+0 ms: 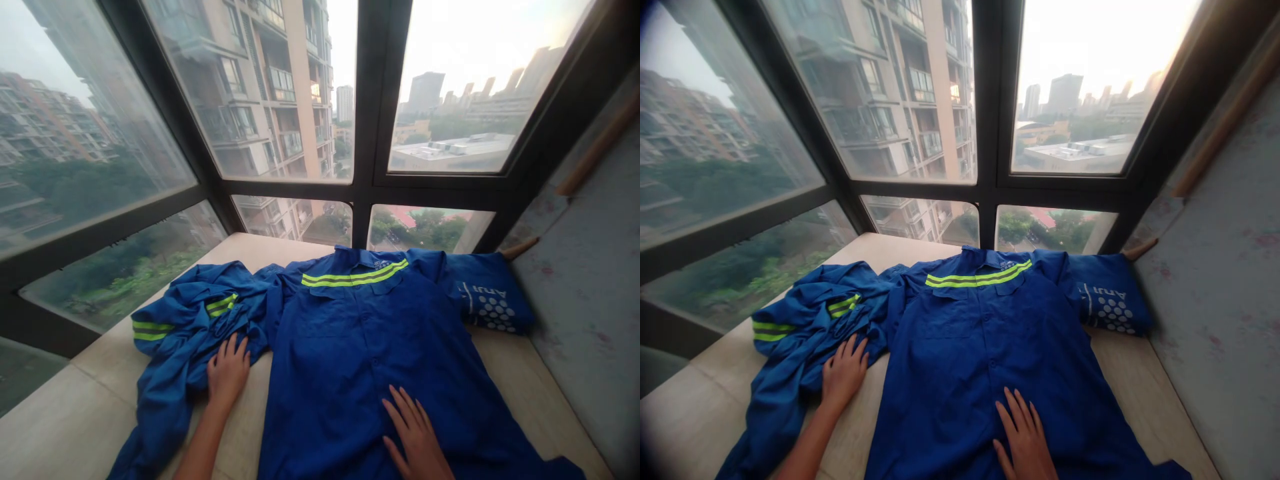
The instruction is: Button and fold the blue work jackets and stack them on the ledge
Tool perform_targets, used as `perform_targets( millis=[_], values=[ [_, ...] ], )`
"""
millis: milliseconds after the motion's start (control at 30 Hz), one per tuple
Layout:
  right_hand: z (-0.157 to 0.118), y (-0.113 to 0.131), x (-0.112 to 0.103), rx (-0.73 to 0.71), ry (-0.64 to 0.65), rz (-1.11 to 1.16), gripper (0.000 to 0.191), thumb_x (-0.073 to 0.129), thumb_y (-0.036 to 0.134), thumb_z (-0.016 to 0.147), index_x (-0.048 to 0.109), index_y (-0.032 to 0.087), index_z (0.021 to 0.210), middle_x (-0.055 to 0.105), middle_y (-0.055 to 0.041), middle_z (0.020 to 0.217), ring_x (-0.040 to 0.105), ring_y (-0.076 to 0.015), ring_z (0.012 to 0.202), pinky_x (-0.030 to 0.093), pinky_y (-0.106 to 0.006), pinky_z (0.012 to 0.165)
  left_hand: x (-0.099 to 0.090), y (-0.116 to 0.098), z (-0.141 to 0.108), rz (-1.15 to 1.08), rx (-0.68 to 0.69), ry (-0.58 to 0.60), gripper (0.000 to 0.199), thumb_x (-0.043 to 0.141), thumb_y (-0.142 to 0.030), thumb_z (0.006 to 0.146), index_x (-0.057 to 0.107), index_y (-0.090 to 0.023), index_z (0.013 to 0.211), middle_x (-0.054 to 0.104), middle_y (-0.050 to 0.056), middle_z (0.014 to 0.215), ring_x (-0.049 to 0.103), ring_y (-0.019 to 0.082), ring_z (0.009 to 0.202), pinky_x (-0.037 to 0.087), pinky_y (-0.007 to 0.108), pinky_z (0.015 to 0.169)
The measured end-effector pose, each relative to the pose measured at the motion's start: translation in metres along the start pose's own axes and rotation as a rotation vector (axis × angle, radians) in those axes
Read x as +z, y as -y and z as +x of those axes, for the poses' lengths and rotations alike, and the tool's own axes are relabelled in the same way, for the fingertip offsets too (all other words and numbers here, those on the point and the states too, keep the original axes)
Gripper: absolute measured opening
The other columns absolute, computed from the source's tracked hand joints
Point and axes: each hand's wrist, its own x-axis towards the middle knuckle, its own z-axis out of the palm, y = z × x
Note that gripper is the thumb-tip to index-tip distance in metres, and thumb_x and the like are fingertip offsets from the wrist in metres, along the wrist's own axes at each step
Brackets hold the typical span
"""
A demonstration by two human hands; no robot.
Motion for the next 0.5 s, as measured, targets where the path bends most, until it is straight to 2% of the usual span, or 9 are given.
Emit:
perform_targets(
  millis=[100,167,200,267,367,433,500],
  values=[
    [-0.010,0.000,0.012,-0.029,-0.011,-0.067,0.057,0.052,0.039,0.094,0.042,0.029,0.149,0.046,-0.0071,0.152,0.050,-0.0313,0.134,0.047,-0.046,0.103,-0.005,0.007,0.021,-0.044,-0.027,-0.061,0.042,0.040,-0.018,0.093,0.064,-0.017,0.128,0.048,0.017,0.149,0.039,0.034,0.138,0.031,0.055,0.109],
    [-0.014,-0.002,0.013,-0.035,0.002,-0.096,0.058,0.052,0.041,0.094,0.041,0.029,0.150,0.045,-0.0069,0.152,0.051,-0.0310,0.133,0.047,-0.046,0.103,-0.011,-0.002,0.028,-0.151,-0.034,-0.117,0.044,0.040,-0.013,0.090,0.063,-0.012,0.128,0.045,0.019,0.150,0.038,0.034,0.140,0.028,0.054,0.113],
    [-0.015,-0.003,0.013,-0.039,0.004,-0.105,0.058,0.052,0.041,0.094,0.041,0.029,0.150,0.046,-0.0068,0.151,0.052,-0.0307,0.133,0.047,-0.045,0.103,-0.013,-0.011,0.029,-0.242,-0.041,-0.114,0.044,0.040,-0.012,0.090,0.061,-0.010,0.129,0.047,0.020,0.148,0.041,0.033,0.138,0.031,0.050,0.113],
    [-0.017,-0.004,0.013,-0.047,0.002,-0.116,0.059,0.053,0.041,0.093,0.041,0.028,0.150,0.048,-0.0064,0.150,0.053,-0.0301,0.131,0.048,-0.044,0.101,-0.014,-0.030,0.028,-0.486,-0.122,-0.030,0.045,0.044,-0.018,0.090,0.057,-0.009,0.132,0.057,0.022,0.137,0.054,0.032,0.128,0.040,0.045,0.107],
    [-0.017,-0.004,0.012,-0.050,0.004,-0.132,0.059,0.053,0.041,0.093,0.042,0.028,0.150,0.049,-0.0063,0.149,0.054,-0.0294,0.131,0.049,-0.043,0.101,-0.009,-0.057,0.027,-0.756,-0.311,0.107,0.048,0.057,-0.032,0.087,0.059,-0.006,0.127,0.070,0.023,0.114,0.066,0.034,0.107,0.050,0.045,0.094],
    [-0.017,-0.005,0.012,-0.050,0.010,-0.152,0.059,0.053,0.041,0.093,0.042,0.028,0.149,0.049,-0.0063,0.149,0.054,-0.0291,0.130,0.049,-0.042,0.101,-0.005,-0.068,0.031,-0.830,-0.340,0.135,0.044,0.062,-0.037,0.083,0.065,-0.007,0.116,0.074,0.019,0.100,0.070,0.032,0.095,0.054,0.041,0.086],
    [-0.016,-0.005,0.012,-0.050,0.008,-0.157,0.059,0.053,0.041,0.093,0.043,0.028,0.149,0.050,-0.0063,0.148,0.055,-0.0291,0.130,0.050,-0.042,0.101,-0.004,-0.075,0.038,-0.877,-0.308,0.150,0.036,0.064,-0.038,0.080,0.069,-0.011,0.104,0.075,0.012,0.088,0.072,0.027,0.084,0.055,0.037,0.079]
  ],
)
